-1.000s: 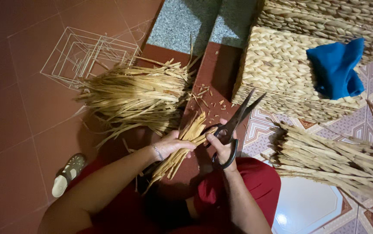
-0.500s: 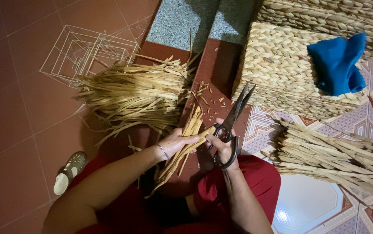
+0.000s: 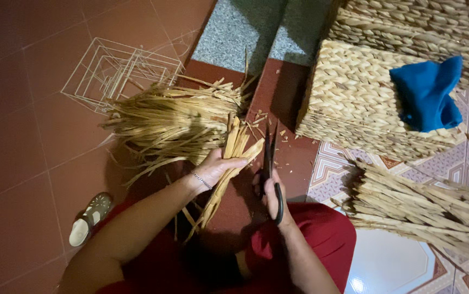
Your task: The person sits on the floor and uses shears to trim the ends of dried plant strips held in the left hand. Trimmed pieces are placed on the floor beside a woven basket and a wire frame.
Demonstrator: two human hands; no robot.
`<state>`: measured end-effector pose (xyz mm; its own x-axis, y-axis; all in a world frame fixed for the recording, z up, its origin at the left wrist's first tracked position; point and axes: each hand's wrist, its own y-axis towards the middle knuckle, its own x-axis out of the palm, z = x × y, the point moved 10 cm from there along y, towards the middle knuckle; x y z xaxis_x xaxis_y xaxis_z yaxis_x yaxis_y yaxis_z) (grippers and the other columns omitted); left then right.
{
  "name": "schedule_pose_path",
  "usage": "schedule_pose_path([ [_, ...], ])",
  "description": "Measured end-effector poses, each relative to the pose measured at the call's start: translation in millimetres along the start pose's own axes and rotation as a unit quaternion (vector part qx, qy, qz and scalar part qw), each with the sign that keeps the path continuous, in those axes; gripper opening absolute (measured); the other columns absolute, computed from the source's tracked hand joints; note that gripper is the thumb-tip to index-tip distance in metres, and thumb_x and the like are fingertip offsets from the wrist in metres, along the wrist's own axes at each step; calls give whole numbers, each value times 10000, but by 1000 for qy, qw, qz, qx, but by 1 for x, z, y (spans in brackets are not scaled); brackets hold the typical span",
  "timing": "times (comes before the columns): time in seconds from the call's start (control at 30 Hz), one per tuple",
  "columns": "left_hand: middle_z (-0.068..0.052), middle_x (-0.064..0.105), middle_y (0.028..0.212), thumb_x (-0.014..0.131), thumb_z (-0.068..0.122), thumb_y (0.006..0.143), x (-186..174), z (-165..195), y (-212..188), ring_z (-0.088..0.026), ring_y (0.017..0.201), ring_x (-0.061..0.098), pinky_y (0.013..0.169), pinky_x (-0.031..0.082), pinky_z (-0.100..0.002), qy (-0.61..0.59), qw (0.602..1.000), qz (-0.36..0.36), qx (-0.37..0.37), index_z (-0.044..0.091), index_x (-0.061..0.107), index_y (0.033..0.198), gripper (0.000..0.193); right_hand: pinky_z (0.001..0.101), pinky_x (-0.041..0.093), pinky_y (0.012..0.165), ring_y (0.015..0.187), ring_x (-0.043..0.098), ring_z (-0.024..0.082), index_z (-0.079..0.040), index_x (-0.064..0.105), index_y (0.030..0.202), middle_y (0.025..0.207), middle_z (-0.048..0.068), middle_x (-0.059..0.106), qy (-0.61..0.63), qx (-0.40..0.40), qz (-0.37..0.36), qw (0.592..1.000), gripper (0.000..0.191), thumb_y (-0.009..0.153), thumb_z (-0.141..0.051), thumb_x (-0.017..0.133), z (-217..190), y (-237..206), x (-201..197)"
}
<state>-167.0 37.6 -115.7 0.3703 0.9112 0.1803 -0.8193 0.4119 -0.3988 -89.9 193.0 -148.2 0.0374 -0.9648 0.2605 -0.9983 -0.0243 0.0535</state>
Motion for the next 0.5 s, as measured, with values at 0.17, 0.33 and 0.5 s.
schedule_pose_path([
  [0.17,-53,755,1036,813,160,831,-7,10,0,-127,906,686,808,554,-279,-47,999,7,15,17,730,1162,370,246,433,862,997,532,102,-4,454,1505,1136,11,605,-92,-20,-18,995,810,1024,-656,443,10,-1,5],
  [0.33,-56,751,1044,822,165,822,-7,20,-4,-131,929,699,833,566,-280,-31,999,8,18,30,714,1174,393,257,412,963,1107,512,117,-6,419,1525,1258,17,586,-132,-45,-24,990,802,1041,-646,415,4,0,6],
  [0.5,-68,757,1037,822,176,810,-5,20,-8,-143,937,716,850,579,-287,-25,1000,4,-3,34,702,1170,405,270,432,669,764,478,109,-36,454,1511,942,-12,555,-167,12,-6,986,735,1011,-575,441,11,-1,2],
])
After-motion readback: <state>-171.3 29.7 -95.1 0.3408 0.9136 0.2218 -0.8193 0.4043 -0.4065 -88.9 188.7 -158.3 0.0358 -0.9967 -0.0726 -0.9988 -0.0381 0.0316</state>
